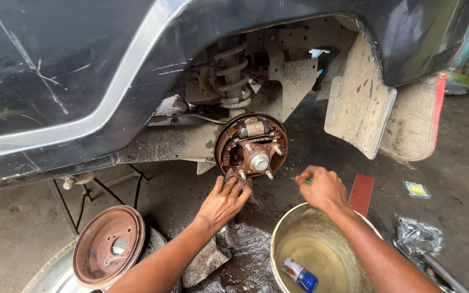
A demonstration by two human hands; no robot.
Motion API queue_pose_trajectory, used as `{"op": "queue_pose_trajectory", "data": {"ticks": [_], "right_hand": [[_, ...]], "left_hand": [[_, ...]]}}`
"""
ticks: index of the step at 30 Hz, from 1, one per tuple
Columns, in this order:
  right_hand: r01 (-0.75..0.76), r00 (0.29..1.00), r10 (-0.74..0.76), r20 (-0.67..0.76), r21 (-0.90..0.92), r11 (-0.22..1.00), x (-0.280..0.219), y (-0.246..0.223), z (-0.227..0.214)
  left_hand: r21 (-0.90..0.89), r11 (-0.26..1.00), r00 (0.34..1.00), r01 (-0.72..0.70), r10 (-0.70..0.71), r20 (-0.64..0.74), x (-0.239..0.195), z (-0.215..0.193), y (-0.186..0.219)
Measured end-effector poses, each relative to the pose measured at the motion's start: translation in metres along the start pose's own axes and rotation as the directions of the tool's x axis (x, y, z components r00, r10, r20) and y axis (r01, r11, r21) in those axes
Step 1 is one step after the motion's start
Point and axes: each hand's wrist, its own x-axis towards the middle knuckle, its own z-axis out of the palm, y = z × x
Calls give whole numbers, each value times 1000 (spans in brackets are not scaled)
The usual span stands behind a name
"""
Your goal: The person cleans the brake assembly with a rag and applies lubricant using a small brush. They then use a screwdriver to adjust components within the drum brake assembly, including springs and the wheel cylinder area, while working in a vehicle service bay.
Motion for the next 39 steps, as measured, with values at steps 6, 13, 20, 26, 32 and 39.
{"op": "queue_pose_trajectory", "data": {"ticks": [6, 13, 20, 26, 32, 39], "right_hand": [[2, 1000, -2, 28, -5, 1000, 6, 12, 14], [48, 999, -48, 20, -13, 999, 4, 5, 19], [69, 997, -69, 37, -9, 998, 5, -2, 10], [21, 999, -21, 29, -4, 1000, 11, 8, 11], [60, 996, -55, 63, -70, 996, 15, 27, 22], [38, 995, -31, 98, -66, 997, 26, 32, 31]], "left_hand": [[-31, 994, 993, 107, -108, -42, 12, 13, 9], [-216, 969, 964, 117, -164, -211, 40, 15, 52], [-421, 904, 997, 69, -82, -12, 68, -8, 39], [-198, 980, 995, -8, -11, -95, 60, 9, 33], [-216, 970, 993, -114, 110, -29, 54, 22, 15], [-181, 971, 987, -154, 161, 27, 71, -1, 31]]}}
